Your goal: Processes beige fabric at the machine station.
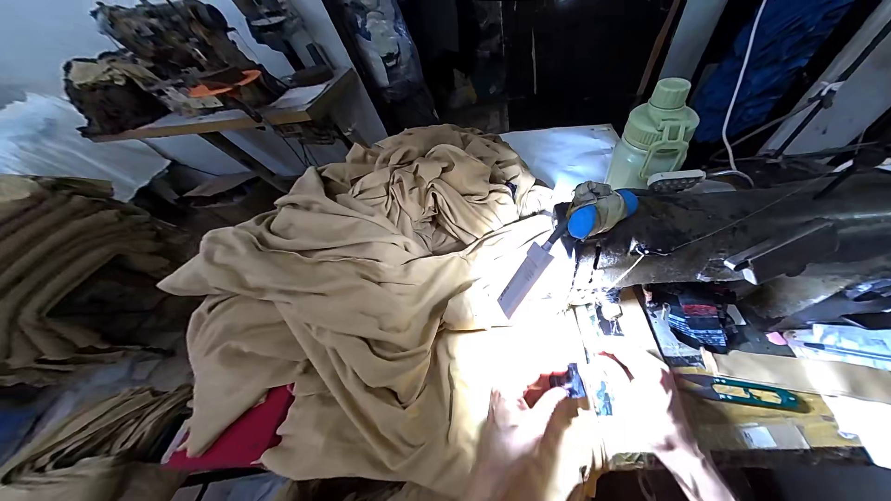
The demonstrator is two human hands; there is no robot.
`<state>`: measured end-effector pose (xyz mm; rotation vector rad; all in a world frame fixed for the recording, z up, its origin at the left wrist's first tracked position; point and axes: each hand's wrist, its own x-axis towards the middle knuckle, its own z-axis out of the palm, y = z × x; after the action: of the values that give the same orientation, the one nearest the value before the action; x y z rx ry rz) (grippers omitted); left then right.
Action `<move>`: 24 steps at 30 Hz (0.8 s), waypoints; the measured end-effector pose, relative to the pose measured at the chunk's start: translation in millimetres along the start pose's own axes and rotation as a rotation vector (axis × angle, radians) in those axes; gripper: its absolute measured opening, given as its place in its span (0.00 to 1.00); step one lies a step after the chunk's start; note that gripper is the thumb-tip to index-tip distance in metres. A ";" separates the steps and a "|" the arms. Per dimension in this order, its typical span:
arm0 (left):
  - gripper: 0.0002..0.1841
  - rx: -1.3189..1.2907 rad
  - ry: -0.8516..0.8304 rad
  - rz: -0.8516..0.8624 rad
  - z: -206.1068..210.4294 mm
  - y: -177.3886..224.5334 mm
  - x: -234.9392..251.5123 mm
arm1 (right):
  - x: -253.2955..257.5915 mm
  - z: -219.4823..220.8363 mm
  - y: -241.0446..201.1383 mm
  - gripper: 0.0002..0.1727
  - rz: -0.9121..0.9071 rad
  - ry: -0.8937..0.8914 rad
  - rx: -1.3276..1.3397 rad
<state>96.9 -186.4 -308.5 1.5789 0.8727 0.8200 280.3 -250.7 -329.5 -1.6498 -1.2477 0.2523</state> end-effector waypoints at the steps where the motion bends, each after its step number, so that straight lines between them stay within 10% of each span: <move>1: 0.11 0.055 0.019 -0.019 -3.5 -2.9 8.8 | 5.9 -1.9 10.5 0.17 -0.063 -0.060 -0.081; 9: 0.12 0.307 0.161 -0.035 -25.6 -31.6 22.3 | -42.6 0.6 -11.3 0.10 -0.692 -0.241 -0.317; 24: 0.14 0.155 -0.224 -0.207 2.1 -1.6 -8.5 | -83.0 -38.0 -11.4 0.12 -0.351 -0.293 -0.339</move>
<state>94.4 -194.6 -310.9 1.6450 0.9342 0.4283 261.9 -340.7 -334.0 -1.6766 -1.8585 0.0663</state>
